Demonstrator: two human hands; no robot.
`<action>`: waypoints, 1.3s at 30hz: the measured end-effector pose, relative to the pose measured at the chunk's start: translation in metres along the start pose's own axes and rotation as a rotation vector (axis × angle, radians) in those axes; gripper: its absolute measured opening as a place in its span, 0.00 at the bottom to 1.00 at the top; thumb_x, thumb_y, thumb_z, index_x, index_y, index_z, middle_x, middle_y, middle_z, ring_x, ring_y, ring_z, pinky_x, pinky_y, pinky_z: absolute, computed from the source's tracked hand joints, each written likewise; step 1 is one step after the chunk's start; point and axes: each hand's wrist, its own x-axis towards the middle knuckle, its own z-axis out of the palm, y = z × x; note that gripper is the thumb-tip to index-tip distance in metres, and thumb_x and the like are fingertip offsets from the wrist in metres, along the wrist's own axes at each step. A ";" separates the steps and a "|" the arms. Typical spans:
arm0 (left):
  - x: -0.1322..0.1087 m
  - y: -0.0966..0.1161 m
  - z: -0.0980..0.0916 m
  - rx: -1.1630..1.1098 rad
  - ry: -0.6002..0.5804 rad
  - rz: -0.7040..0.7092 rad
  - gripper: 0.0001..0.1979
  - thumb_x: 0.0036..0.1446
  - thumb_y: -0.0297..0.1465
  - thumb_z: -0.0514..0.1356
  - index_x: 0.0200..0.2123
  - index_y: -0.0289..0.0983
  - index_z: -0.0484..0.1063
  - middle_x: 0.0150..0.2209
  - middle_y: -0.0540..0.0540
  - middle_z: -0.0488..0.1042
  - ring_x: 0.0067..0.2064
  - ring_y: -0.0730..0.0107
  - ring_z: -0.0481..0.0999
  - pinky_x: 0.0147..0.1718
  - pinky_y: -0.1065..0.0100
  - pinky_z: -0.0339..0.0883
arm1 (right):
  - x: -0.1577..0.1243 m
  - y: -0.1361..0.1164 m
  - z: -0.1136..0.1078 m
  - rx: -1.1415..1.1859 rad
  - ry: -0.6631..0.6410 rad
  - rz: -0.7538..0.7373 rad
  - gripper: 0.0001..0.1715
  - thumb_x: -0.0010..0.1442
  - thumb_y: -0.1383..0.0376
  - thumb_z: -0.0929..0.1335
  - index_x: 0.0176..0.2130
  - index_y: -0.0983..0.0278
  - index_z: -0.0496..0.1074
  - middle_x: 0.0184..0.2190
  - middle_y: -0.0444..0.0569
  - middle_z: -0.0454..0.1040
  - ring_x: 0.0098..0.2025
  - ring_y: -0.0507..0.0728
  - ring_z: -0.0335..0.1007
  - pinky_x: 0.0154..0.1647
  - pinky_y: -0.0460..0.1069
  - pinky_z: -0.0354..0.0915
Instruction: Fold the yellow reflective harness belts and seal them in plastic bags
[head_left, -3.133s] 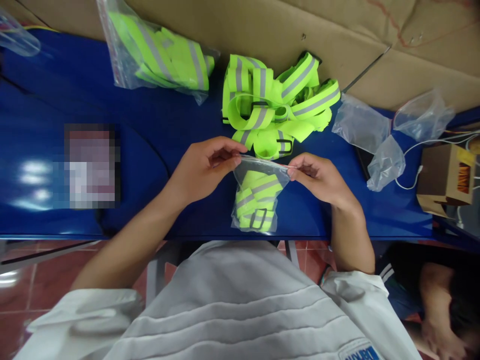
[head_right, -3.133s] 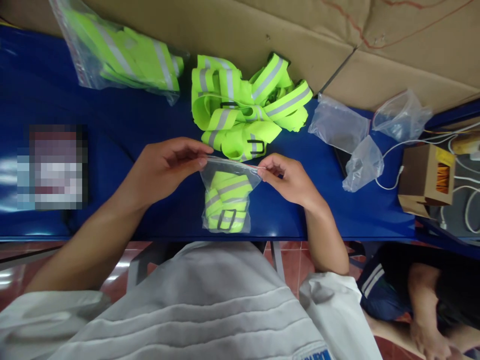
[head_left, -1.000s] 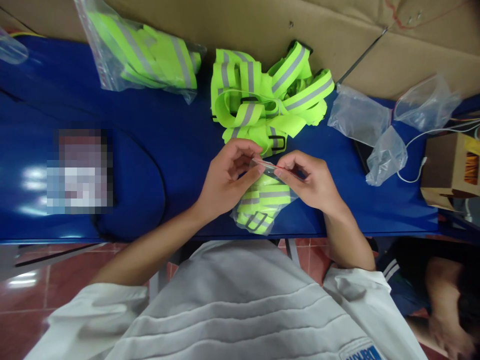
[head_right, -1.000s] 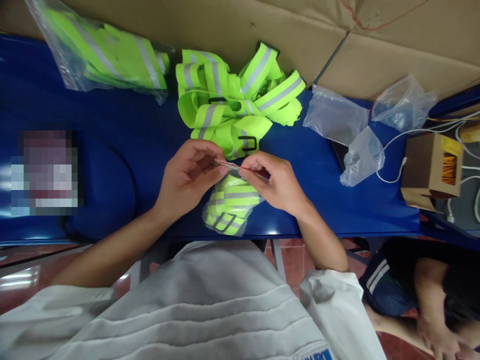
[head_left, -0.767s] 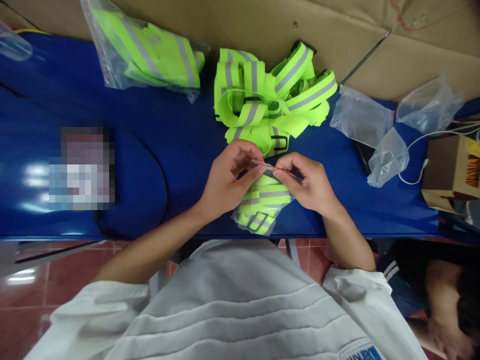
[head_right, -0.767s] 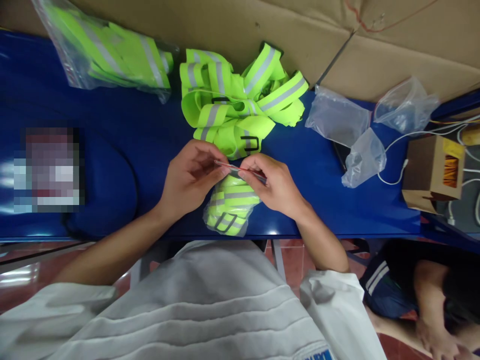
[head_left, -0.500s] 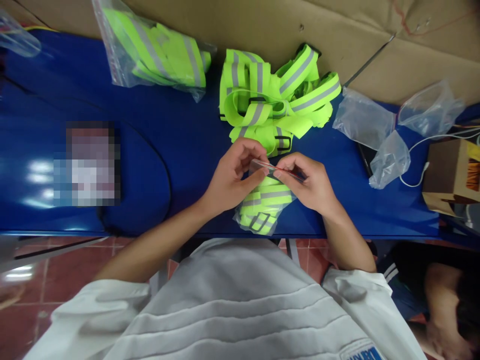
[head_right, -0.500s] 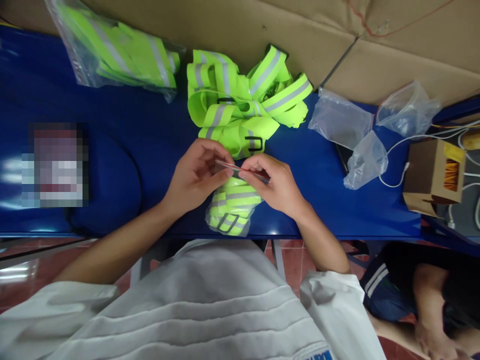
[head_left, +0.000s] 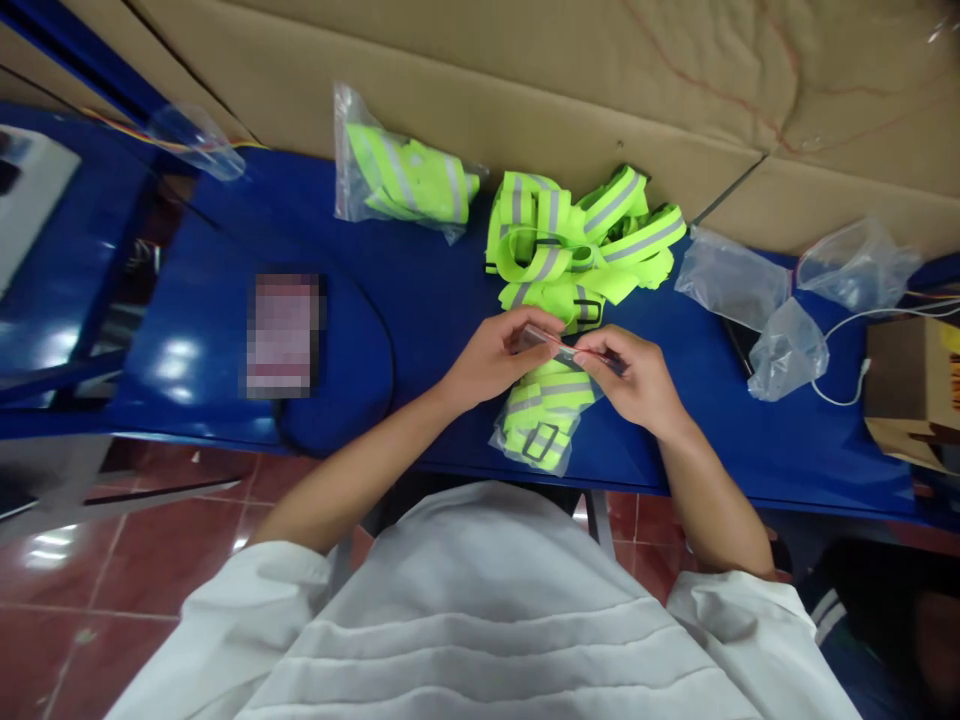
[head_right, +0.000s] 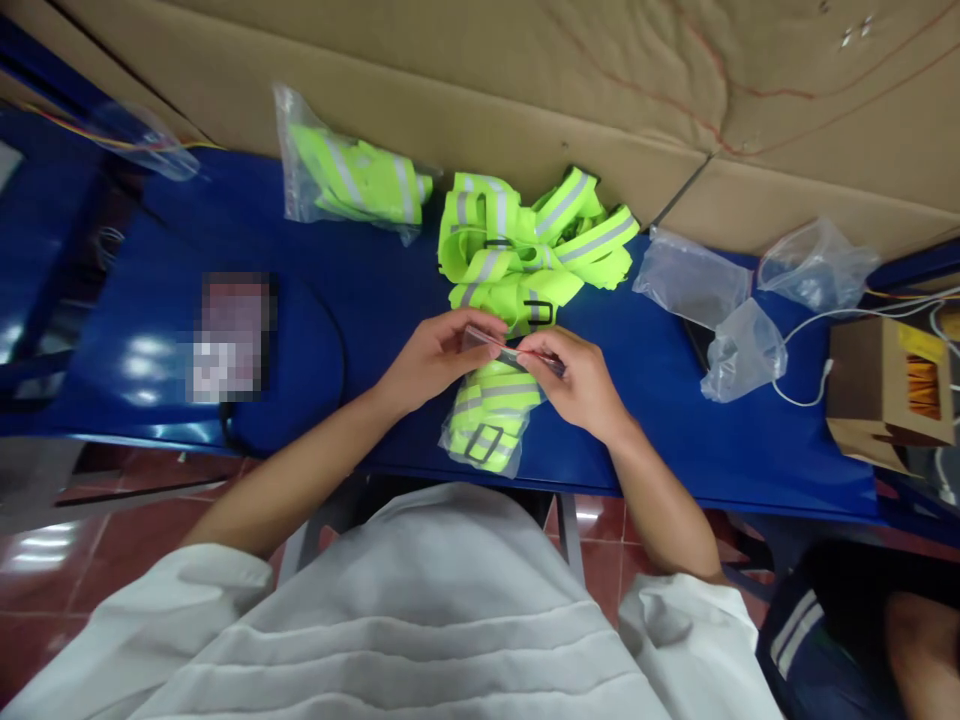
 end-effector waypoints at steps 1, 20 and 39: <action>0.000 -0.001 -0.001 0.022 0.002 -0.015 0.16 0.58 0.42 0.73 0.43 0.37 0.82 0.41 0.44 0.84 0.42 0.66 0.81 0.44 0.66 0.72 | 0.000 0.002 0.002 0.018 0.014 0.004 0.11 0.68 0.56 0.73 0.41 0.61 0.80 0.35 0.46 0.80 0.34 0.53 0.73 0.36 0.48 0.66; 0.004 0.000 -0.012 0.005 0.130 -0.100 0.17 0.44 0.43 0.80 0.32 0.38 0.86 0.32 0.45 0.85 0.33 0.66 0.80 0.35 0.67 0.73 | 0.002 0.000 0.000 0.156 0.070 0.017 0.14 0.65 0.53 0.76 0.42 0.60 0.83 0.35 0.47 0.82 0.34 0.53 0.74 0.36 0.49 0.67; -0.044 0.038 -0.031 0.803 0.059 0.122 0.20 0.75 0.37 0.51 0.55 0.41 0.82 0.52 0.47 0.86 0.51 0.59 0.86 0.51 0.63 0.78 | 0.005 0.025 -0.003 0.319 0.055 0.227 0.20 0.65 0.49 0.76 0.35 0.64 0.77 0.25 0.44 0.75 0.27 0.49 0.69 0.30 0.44 0.64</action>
